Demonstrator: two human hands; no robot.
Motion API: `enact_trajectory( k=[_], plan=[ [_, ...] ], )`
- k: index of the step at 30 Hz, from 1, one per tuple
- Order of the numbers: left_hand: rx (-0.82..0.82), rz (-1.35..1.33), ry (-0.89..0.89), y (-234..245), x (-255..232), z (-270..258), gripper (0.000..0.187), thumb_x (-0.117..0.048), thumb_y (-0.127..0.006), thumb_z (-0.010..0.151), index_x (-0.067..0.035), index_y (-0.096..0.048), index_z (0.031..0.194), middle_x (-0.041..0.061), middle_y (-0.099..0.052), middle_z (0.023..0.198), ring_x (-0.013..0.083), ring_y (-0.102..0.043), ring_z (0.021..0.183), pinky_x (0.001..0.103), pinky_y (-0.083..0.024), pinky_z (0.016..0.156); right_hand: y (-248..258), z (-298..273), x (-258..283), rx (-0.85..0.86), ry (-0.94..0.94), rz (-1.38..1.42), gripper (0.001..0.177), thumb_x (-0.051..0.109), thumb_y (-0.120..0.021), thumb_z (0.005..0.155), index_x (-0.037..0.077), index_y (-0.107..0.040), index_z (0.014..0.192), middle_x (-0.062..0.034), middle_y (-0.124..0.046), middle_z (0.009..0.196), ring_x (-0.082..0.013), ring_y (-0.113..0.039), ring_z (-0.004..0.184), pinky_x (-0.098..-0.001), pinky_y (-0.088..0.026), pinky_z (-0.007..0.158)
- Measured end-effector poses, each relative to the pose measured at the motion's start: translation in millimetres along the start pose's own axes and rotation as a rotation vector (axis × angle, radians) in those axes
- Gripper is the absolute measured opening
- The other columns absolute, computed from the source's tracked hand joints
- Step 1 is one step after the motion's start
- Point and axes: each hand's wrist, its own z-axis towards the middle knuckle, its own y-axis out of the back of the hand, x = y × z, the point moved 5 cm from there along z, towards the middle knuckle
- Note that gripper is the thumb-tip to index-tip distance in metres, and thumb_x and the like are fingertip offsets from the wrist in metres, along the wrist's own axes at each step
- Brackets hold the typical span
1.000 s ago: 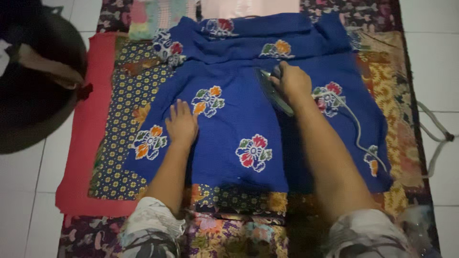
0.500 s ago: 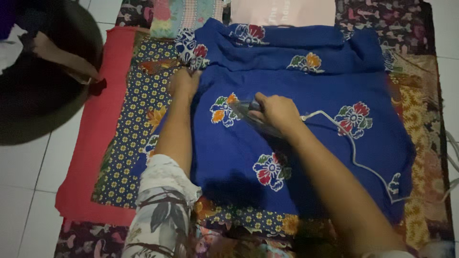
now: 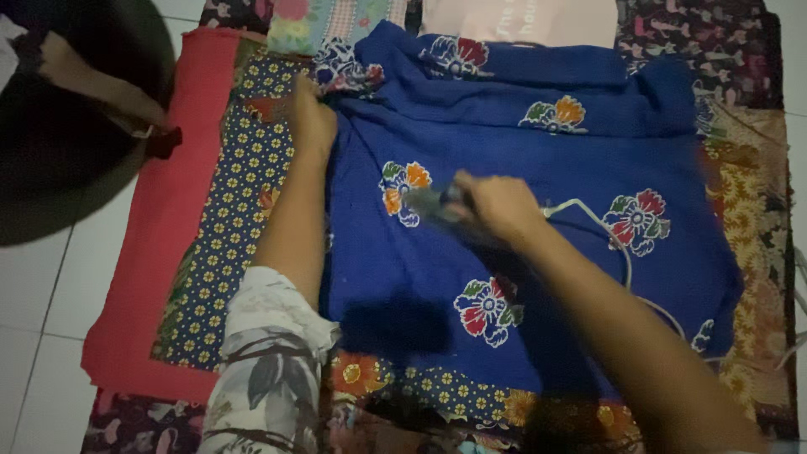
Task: The person irons a blue floral cloth laid out on a patterned mat, smoothing it with an iron and adjusting its position. The person then folds the cloth neatly and places it aside before picking up a yellow cloth to begin ironing.
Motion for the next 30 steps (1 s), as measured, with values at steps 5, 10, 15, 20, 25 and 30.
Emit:
enact_trajectory(
  k=[5, 10, 15, 20, 25, 30],
  plan=[
    [0.189, 0.242, -0.091, 64, -8, -63, 0.064, -0.032, -0.086, 0.08, 0.006, -0.057, 0.122, 0.033, -0.064, 0.115, 0.0509, -0.062, 0.105, 0.053, -0.049, 0.089, 15, 38, -20, -0.243, -0.225, 0.02, 0.044, 0.048, -0.073, 0.089, 0.01, -0.063, 0.109, -0.0203, -0.073, 0.095, -0.0445, -0.07, 0.09, -0.0556, -0.054, 0.074],
    [0.818, 0.559, 0.278, 115, 22, -127, 0.059, -0.041, -0.084, 0.082, 0.001, -0.069, 0.121, 0.027, -0.069, 0.124, 0.042, -0.067, 0.116, 0.049, -0.053, 0.099, 5, 28, 2, -0.04, -0.129, 0.062, 0.042, 0.046, -0.073, 0.087, 0.013, -0.062, 0.111, -0.0154, -0.074, 0.095, -0.0382, -0.072, 0.088, -0.0521, -0.056, 0.075],
    [0.299, 0.619, -0.046, 155, 16, -142, 0.026, -0.011, -0.072, 0.091, -0.006, -0.068, 0.117, 0.023, -0.071, 0.111, 0.041, -0.069, 0.103, 0.052, -0.055, 0.085, -43, -42, 58, 0.186, 0.148, -0.008, 0.039, 0.049, -0.07, 0.091, 0.02, -0.062, 0.116, -0.0115, -0.075, 0.091, -0.034, -0.073, 0.08, -0.0488, -0.057, 0.072],
    [0.484, 0.434, -0.4, 145, -11, -186, 0.021, -0.008, -0.071, 0.084, -0.006, -0.067, 0.104, 0.018, -0.07, 0.107, 0.0393, -0.067, 0.101, 0.05, -0.055, 0.086, -43, -62, 20, -0.022, -0.105, -0.059, 0.03, 0.03, -0.073, 0.086, 0.017, -0.067, 0.112, -0.0118, -0.076, 0.094, -0.032, -0.076, 0.082, -0.0471, -0.059, 0.07],
    [0.992, 0.225, -0.606, 125, -27, -271, 0.055, -0.019, -0.084, 0.065, -0.007, -0.065, 0.114, 0.021, -0.065, 0.117, 0.0434, -0.061, 0.11, 0.053, -0.053, 0.086, -18, -68, -8, -0.239, -0.302, 0.03, 0.041, 0.045, -0.076, 0.092, 0.01, -0.065, 0.111, -0.0196, -0.075, 0.097, -0.0419, -0.071, 0.09, -0.0524, -0.055, 0.075],
    [0.964, 0.411, -0.709, 122, -20, -287, 0.04, -0.009, -0.073, 0.077, -0.011, -0.07, 0.116, 0.018, -0.07, 0.115, 0.0382, -0.066, 0.11, 0.048, -0.055, 0.092, -43, -94, 43, 0.067, -0.213, 0.115, 0.044, 0.049, -0.073, 0.088, 0.014, -0.063, 0.111, -0.0171, -0.075, 0.099, -0.0388, -0.073, 0.092, -0.0522, -0.056, 0.079]
  ],
)
